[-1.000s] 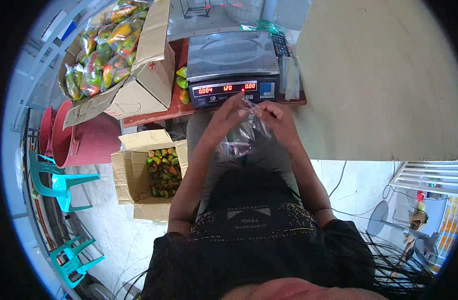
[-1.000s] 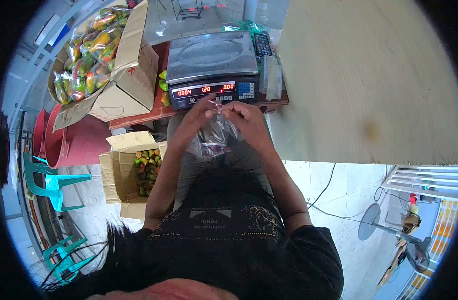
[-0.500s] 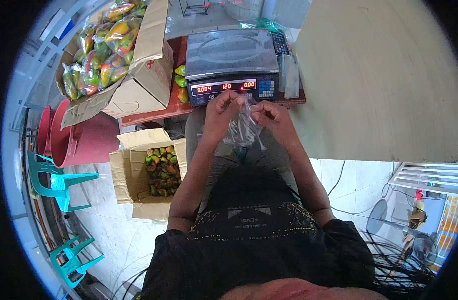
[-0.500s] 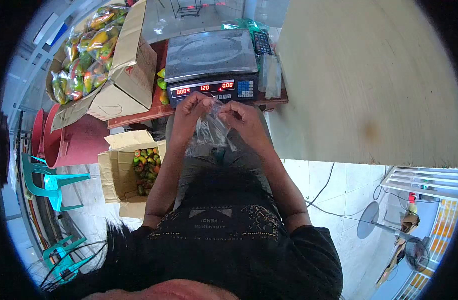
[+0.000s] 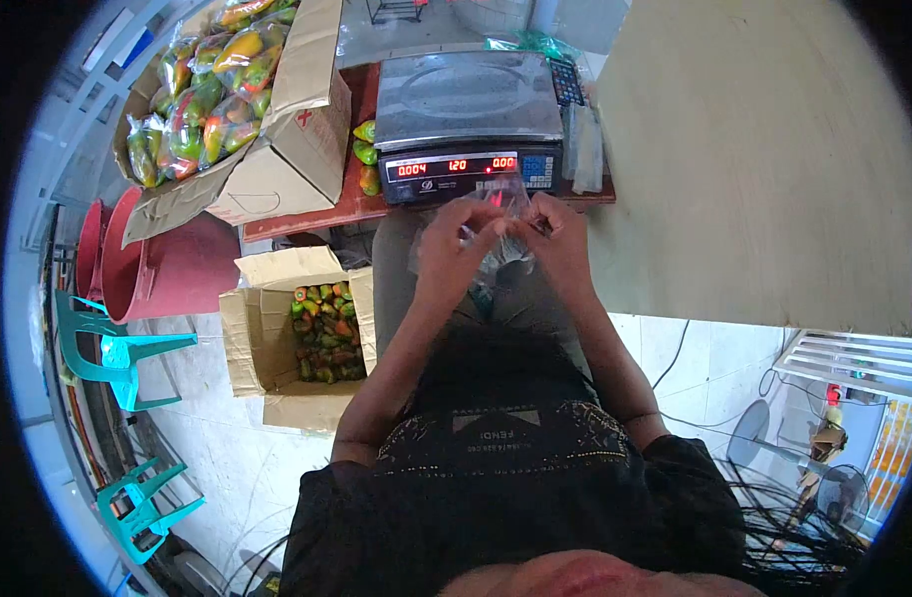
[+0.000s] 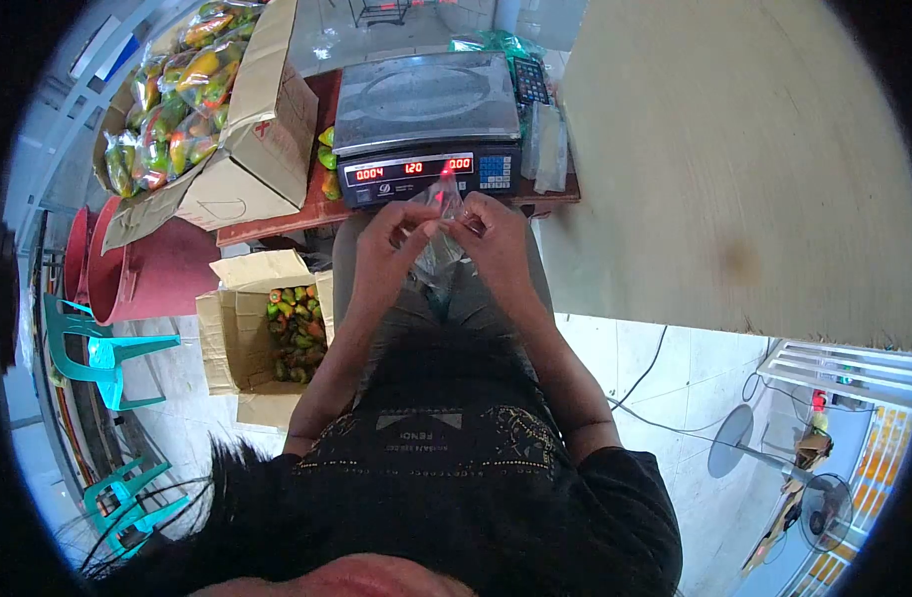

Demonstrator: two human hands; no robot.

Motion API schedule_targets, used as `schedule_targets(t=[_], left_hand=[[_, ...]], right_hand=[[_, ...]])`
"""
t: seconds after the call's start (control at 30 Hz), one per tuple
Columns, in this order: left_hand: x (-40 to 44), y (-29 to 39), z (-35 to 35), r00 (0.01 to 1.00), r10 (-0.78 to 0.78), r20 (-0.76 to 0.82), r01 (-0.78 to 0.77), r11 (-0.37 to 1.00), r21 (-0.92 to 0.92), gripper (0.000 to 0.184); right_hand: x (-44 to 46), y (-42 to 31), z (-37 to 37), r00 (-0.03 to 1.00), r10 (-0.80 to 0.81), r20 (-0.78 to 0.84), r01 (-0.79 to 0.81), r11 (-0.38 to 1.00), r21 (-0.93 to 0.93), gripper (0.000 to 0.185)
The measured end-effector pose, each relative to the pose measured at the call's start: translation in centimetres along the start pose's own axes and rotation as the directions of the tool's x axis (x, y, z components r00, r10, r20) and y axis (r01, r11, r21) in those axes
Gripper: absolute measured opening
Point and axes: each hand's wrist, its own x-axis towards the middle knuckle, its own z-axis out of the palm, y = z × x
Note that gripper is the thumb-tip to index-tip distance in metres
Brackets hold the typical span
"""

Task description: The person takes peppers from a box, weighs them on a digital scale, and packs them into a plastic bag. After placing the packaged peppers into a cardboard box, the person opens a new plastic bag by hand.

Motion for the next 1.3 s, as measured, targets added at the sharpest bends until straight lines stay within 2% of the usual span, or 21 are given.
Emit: schedule_targets(t=[0.13, 0.33, 0.4, 0.5, 0.6, 0.73, 0.8, 1.0, 1.13, 1.23, 1.3], left_hand=[[0.3, -0.2, 1.0, 0.983, -0.138, 0.121, 0.151, 0.983, -0.108, 0.014], [0.4, -0.5, 1.4, 0.976, -0.168, 0.137, 0.185, 0.975, -0.126, 0.011], [0.4, -0.5, 1.4, 0.991, -0.111, 0.079, 0.117, 0.990, -0.081, 0.010], [0.5, -0.7, 1.2, 0.995, -0.082, 0.058, 0.088, 0.992, -0.092, 0.008], [0.5, -0.7, 1.1, 0.996, -0.054, 0.064, 0.060, 0.994, -0.095, 0.007], [0.2, -1.1, 1.1, 0.998, -0.044, 0.037, 0.047, 0.996, -0.071, 0.005], [0.0, -1.7, 1.4, 0.998, -0.063, 0.030, 0.066, 0.989, -0.129, 0.005], [0.1, -1.7, 1.7, 0.994, -0.110, -0.014, 0.104, 0.971, -0.217, 0.004], [0.1, -2.7, 1.6, 0.995, -0.091, 0.035, 0.095, 0.981, -0.167, 0.006], [-0.1, -3.0, 2.3, 0.987, -0.144, 0.067, 0.158, 0.918, -0.364, 0.010], [-0.3, -3.0, 2.6, 0.985, -0.152, 0.081, 0.171, 0.915, -0.365, 0.011]], right_hand=[[-0.3, -0.2, 0.3, 1.000, 0.000, 0.002, 0.000, 0.998, 0.058, 0.021], [-0.7, 0.9, 0.7, 1.000, -0.014, 0.021, 0.014, 0.999, 0.033, 0.019], [-0.7, 1.1, 0.7, 0.998, -0.059, 0.027, 0.058, 0.997, 0.054, 0.019], [-0.5, 2.1, 0.2, 0.974, 0.019, 0.225, -0.100, 0.930, 0.355, 0.016], [-0.5, 1.4, -0.3, 0.959, 0.088, 0.270, -0.213, 0.853, 0.477, 0.016], [-0.5, 0.9, -0.6, 0.965, 0.127, 0.231, -0.215, 0.884, 0.415, 0.015], [-0.4, 0.7, -0.4, 0.977, 0.090, 0.196, -0.170, 0.878, 0.447, 0.016], [-0.5, 1.6, -0.1, 0.977, 0.091, 0.192, -0.155, 0.925, 0.348, 0.017], [-0.5, 1.2, 0.0, 0.977, 0.130, 0.167, -0.194, 0.864, 0.465, 0.018], [-0.5, 2.0, 0.5, 0.987, 0.116, 0.109, -0.156, 0.842, 0.517, 0.019], [-0.4, 1.9, 0.6, 0.990, 0.118, 0.073, -0.139, 0.864, 0.483, 0.019]])
